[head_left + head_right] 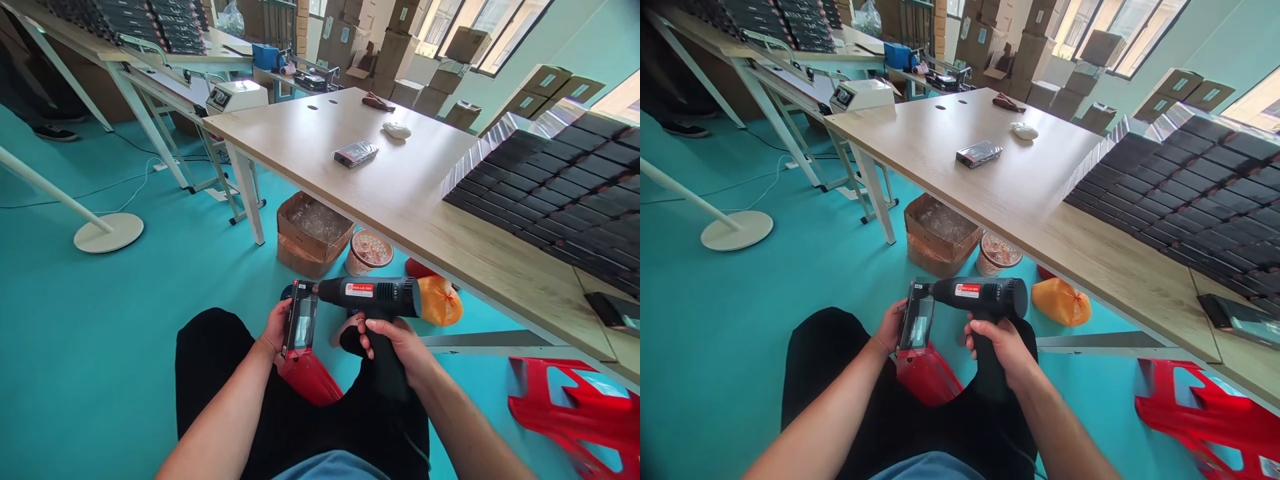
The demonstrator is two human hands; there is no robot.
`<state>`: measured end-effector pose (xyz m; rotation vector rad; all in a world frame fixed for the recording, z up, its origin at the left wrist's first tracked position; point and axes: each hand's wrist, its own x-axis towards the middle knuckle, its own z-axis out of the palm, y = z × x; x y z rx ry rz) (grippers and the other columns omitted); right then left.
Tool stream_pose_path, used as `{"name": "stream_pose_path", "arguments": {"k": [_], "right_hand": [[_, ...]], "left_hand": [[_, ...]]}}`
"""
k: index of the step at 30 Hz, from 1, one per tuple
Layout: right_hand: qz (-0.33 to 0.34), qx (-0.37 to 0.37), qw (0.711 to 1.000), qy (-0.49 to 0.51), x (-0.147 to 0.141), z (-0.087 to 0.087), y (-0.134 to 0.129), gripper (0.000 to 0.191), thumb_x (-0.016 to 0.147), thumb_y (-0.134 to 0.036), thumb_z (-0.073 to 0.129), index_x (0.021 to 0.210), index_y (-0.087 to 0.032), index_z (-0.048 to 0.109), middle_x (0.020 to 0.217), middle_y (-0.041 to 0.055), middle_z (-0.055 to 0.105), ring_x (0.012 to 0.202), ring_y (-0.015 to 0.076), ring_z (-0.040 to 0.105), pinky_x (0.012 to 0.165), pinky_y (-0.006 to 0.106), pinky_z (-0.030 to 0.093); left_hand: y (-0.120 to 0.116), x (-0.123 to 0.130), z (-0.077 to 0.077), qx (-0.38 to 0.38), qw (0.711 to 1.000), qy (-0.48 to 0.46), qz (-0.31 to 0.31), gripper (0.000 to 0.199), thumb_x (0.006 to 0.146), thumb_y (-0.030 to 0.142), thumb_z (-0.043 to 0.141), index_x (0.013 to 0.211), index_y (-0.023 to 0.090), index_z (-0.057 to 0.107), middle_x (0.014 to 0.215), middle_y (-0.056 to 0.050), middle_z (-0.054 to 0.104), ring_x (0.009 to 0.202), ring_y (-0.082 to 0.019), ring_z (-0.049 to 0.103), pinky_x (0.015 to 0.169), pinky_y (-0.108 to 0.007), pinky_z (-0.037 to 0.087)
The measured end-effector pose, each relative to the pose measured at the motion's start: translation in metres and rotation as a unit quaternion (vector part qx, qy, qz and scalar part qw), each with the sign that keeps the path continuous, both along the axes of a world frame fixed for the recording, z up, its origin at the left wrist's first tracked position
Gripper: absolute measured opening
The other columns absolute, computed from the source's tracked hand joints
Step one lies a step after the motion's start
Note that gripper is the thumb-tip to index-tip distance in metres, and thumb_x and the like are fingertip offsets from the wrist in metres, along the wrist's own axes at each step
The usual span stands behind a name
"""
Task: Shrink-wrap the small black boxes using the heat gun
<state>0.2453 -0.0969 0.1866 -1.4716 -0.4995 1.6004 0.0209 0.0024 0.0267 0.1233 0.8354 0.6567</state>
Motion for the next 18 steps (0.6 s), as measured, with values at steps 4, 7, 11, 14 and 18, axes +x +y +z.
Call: {"name": "stream_pose_path", "arguments": {"k": [4,7,11,14,18], "right_hand": [[0.039,0.04,0.997,0.054,-0.007,-0.001,0.006,0.045,0.071,-0.038,0.085,0.103,-0.011,0.072,0.085,0.0076,0.07,0.065,0.0157,0.063,0.05,0.025,0.05],[-0.039,0.012,0.999,0.012,-0.005,0.0,0.011,0.044,0.068,-0.038,0.087,0.099,-0.011,0.071,0.082,0.0066,0.069,0.065,0.0146,0.062,0.052,0.024,0.051],[0.007,0.013,1.0,0.02,-0.002,0.004,0.013,0.045,0.069,-0.038,0.087,0.101,-0.011,0.071,0.084,0.0078,0.07,0.065,0.0155,0.063,0.05,0.025,0.052],[0.008,0.02,1.0,0.01,-0.001,0.006,0.014,0.043,0.069,-0.037,0.086,0.099,-0.012,0.071,0.083,0.0074,0.07,0.064,0.0156,0.063,0.05,0.024,0.051],[-0.041,-0.025,0.999,-0.013,0.001,0.008,0.014,0.04,0.066,-0.037,0.087,0.091,-0.011,0.071,0.075,0.0062,0.068,0.059,0.0139,0.06,0.049,0.024,0.051]], "left_hand": [[0.001,0.0,-0.003,-0.006,1.0,0.01,0.0,0.04,0.088,0.041,0.053,0.096,0.008,0.074,0.084,-0.018,0.075,0.069,-0.03,0.072,0.066,-0.04,0.057],[0.001,-0.001,-0.003,-0.005,1.0,-0.01,-0.011,0.042,0.088,0.043,0.054,0.098,0.008,0.074,0.087,-0.019,0.076,0.072,-0.031,0.072,0.066,-0.041,0.057],[0.0,-0.001,-0.002,0.002,1.0,-0.007,0.003,0.038,0.087,0.04,0.054,0.094,0.009,0.074,0.083,-0.017,0.076,0.07,-0.029,0.072,0.068,-0.04,0.057],[0.0,-0.001,-0.001,0.005,1.0,0.005,-0.001,0.038,0.089,0.04,0.053,0.091,0.009,0.075,0.079,-0.017,0.075,0.066,-0.028,0.071,0.066,-0.039,0.057],[0.0,-0.001,-0.001,-0.002,1.0,-0.002,-0.029,0.045,0.092,0.042,0.048,0.091,0.006,0.075,0.081,-0.019,0.075,0.068,-0.029,0.071,0.066,-0.039,0.057]]}}
